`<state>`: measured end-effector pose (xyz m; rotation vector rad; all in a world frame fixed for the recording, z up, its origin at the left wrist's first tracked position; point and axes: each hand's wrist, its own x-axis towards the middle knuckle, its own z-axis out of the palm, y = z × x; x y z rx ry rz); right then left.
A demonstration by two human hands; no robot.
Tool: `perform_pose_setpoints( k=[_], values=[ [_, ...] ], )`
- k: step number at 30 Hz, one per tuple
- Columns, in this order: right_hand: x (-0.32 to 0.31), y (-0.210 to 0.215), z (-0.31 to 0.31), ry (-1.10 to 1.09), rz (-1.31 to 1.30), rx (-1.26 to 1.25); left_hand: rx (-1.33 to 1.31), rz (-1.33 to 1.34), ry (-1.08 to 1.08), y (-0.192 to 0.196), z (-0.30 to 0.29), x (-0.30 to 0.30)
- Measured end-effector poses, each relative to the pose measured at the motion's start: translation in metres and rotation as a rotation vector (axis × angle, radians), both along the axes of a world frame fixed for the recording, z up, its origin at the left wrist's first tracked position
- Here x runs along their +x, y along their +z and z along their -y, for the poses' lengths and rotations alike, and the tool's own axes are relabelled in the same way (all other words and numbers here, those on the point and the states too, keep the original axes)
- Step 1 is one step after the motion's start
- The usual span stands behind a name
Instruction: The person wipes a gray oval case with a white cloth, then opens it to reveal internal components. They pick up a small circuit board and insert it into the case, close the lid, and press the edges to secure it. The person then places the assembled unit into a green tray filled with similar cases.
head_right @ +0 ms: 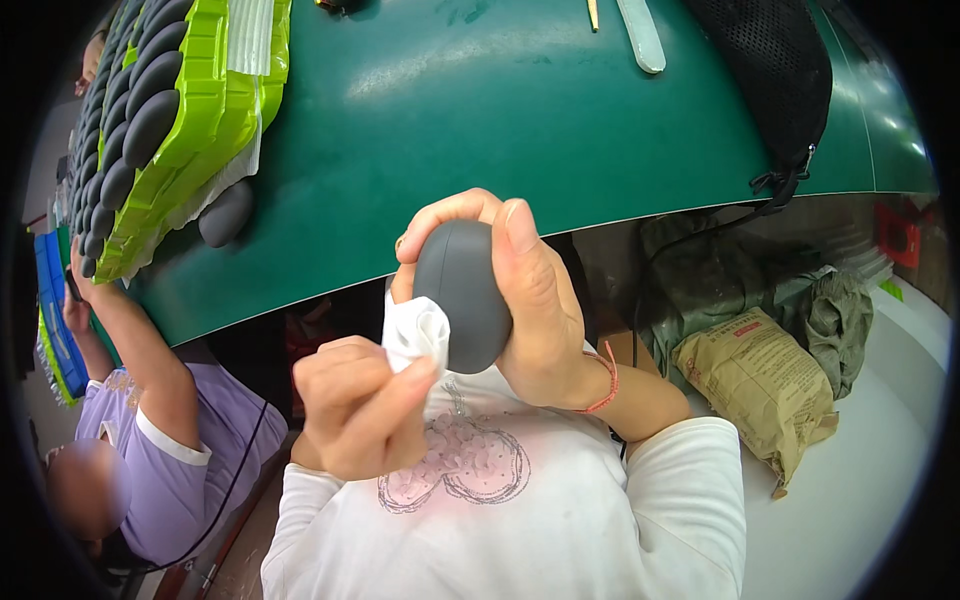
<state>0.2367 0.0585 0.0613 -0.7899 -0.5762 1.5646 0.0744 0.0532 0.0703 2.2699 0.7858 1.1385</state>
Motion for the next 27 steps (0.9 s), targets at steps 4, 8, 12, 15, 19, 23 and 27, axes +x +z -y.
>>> perform_pose_setpoints(
  k=[4,8,12,15,19,23,27],
  values=[
    [0.001,-0.01,0.009,-0.039,0.217,0.099,0.14,-0.161,0.029,0.002,-0.008,0.01],
    [0.003,-0.012,0.01,-0.082,0.28,0.052,0.119,-0.166,0.009,-0.005,-0.003,0.013],
    [0.003,-0.014,0.013,-0.084,0.295,0.022,0.09,-0.147,0.014,-0.008,-0.002,0.013],
    [0.003,-0.012,0.009,-0.083,0.299,0.002,0.073,-0.139,0.033,-0.013,0.003,0.014],
    [0.003,-0.012,0.015,-0.028,0.328,-0.005,0.024,-0.146,0.063,-0.014,0.004,0.014],
    [0.001,-0.015,0.016,-0.08,0.249,-0.031,-0.064,-0.11,0.02,-0.012,0.011,0.015],
    [-0.012,0.003,0.022,-0.024,0.245,-0.126,-0.124,-0.009,0.155,-0.011,-0.015,0.012]
  ],
)
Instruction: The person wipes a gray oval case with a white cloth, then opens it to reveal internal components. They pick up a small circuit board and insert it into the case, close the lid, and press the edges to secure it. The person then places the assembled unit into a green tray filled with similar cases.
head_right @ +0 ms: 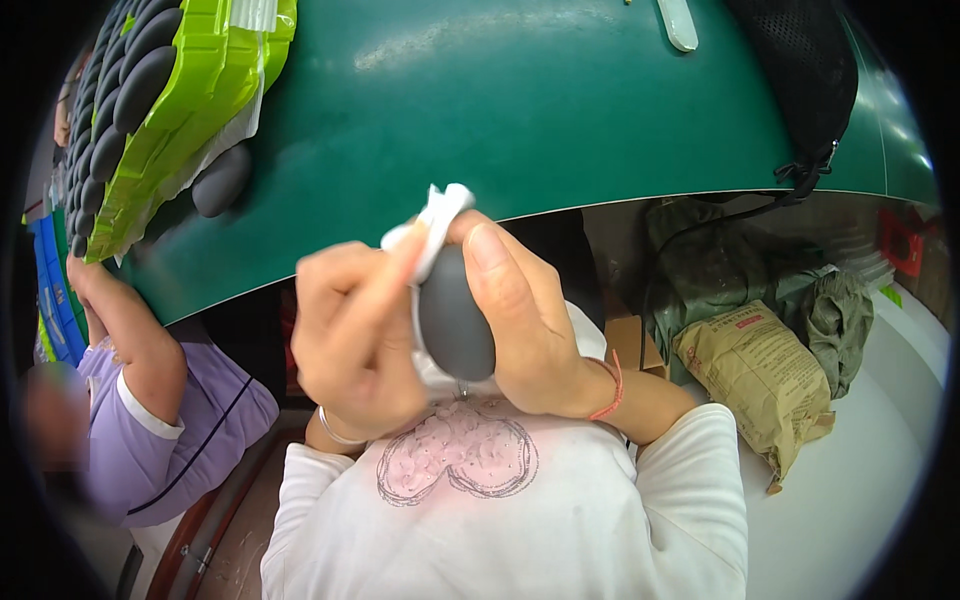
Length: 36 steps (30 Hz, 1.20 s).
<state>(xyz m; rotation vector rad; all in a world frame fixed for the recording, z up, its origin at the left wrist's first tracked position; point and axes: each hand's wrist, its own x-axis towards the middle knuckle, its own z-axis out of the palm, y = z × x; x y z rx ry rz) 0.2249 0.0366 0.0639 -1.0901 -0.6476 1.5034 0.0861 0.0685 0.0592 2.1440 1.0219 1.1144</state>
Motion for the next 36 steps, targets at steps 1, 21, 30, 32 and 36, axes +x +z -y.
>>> perform_pose_setpoints(
  k=[1,21,30,32,36],
  values=[
    [0.0,-0.001,-0.001,0.01,-0.102,-0.011,-0.074,0.041,0.034,0.006,-0.001,-0.001],
    [0.003,-0.018,-0.01,0.157,-0.496,0.129,-0.48,0.278,-0.012,-0.001,0.027,-0.024],
    [0.001,-0.021,-0.01,0.14,-0.306,0.274,-0.45,0.394,0.014,-0.005,0.024,-0.021],
    [0.0,-0.021,-0.01,0.134,-0.31,0.28,-0.416,0.359,0.002,-0.006,0.022,-0.022],
    [-0.001,-0.023,-0.011,0.146,-0.302,0.272,-0.445,0.368,0.014,-0.007,0.023,-0.023]
  ],
)
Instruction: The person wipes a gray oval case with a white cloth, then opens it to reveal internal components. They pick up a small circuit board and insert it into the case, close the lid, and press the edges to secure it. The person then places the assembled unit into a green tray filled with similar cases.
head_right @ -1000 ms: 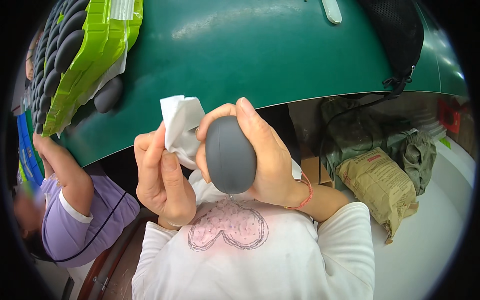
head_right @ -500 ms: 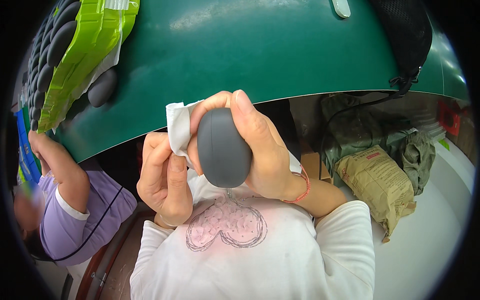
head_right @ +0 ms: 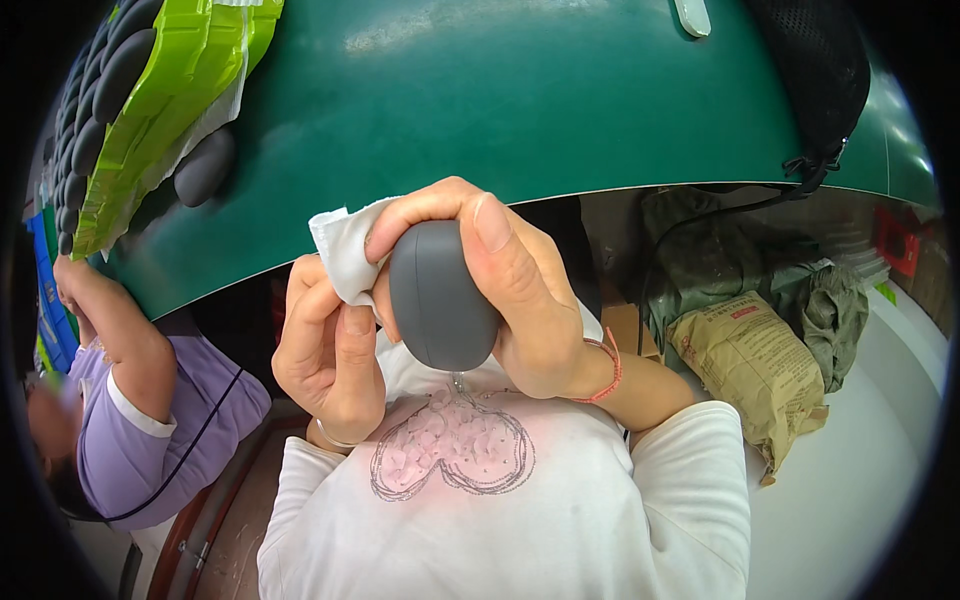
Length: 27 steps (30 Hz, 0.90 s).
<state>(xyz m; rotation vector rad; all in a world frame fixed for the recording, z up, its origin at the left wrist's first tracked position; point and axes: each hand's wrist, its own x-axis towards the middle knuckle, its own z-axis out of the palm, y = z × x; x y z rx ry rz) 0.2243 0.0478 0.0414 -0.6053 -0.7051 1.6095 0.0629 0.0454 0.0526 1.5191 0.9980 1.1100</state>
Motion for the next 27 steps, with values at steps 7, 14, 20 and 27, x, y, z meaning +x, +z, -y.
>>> perform_pose_setpoints(
  k=[7,14,20,27],
  values=[
    [-0.001,0.003,-0.003,-0.054,0.047,-0.008,0.019,0.003,0.025,-0.002,-0.003,-0.001],
    [-0.004,-0.003,-0.006,-0.133,0.022,0.044,-0.109,0.035,-0.02,-0.003,0.002,-0.002],
    [-0.013,0.004,-0.012,-0.24,-0.028,0.074,0.077,0.044,0.082,-0.006,-0.003,0.014],
    [-0.008,0.006,-0.017,-0.031,-0.33,-0.127,0.548,-0.318,0.04,-0.003,-0.019,0.016]
  ],
)
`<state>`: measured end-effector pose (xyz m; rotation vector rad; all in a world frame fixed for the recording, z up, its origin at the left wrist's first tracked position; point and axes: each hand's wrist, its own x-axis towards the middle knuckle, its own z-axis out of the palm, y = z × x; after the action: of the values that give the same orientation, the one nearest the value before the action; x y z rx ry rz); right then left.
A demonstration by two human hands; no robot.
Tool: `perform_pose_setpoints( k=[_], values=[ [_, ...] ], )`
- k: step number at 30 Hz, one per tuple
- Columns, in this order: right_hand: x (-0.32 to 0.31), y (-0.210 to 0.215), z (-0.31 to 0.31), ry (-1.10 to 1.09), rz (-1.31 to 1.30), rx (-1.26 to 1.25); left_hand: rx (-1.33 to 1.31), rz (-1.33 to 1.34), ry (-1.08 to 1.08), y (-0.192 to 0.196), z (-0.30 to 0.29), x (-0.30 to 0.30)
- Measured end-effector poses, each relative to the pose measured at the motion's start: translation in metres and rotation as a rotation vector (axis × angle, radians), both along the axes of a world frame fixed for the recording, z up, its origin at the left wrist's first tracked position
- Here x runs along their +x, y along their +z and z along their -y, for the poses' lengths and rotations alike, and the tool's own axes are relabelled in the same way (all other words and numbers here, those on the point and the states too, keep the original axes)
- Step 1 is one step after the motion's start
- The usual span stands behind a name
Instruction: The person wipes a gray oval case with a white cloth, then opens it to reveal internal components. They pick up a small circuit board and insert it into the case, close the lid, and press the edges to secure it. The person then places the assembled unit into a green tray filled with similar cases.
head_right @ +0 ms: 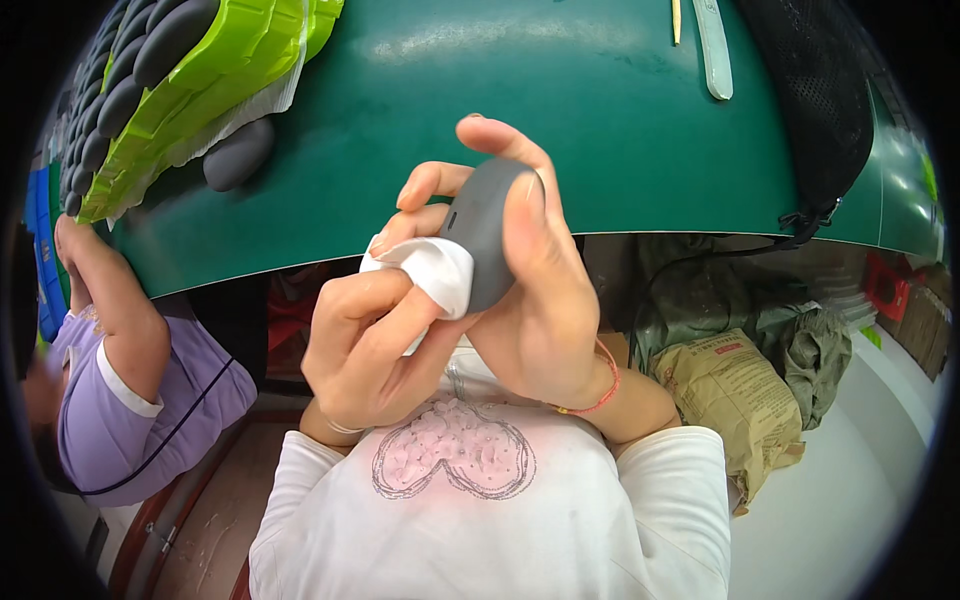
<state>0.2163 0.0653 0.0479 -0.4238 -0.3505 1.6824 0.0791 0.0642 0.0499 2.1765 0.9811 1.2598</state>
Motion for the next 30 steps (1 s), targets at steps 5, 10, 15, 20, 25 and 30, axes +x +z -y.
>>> perform_pose_setpoints(
  k=[5,10,15,20,25,30],
  values=[
    [0.008,0.004,-0.003,0.14,-0.322,-0.174,-0.37,0.218,0.112,0.019,0.008,-0.038],
    [0.008,0.008,-0.003,0.244,-0.366,-0.248,-0.336,0.341,0.24,0.013,0.009,-0.042],
    [0.009,0.007,-0.002,0.258,-0.396,-0.277,-0.295,0.224,0.216,0.009,0.008,-0.047],
    [0.008,0.007,-0.002,0.262,-0.411,-0.274,-0.198,0.212,0.265,0.008,0.006,-0.043],
    [0.001,0.015,0.0,0.184,-0.231,-0.354,0.061,-0.139,-0.119,0.018,0.004,-0.044],
    [-0.002,0.023,0.0,0.179,-0.111,-0.428,0.159,-0.12,0.021,0.001,0.014,-0.006]
  ],
)
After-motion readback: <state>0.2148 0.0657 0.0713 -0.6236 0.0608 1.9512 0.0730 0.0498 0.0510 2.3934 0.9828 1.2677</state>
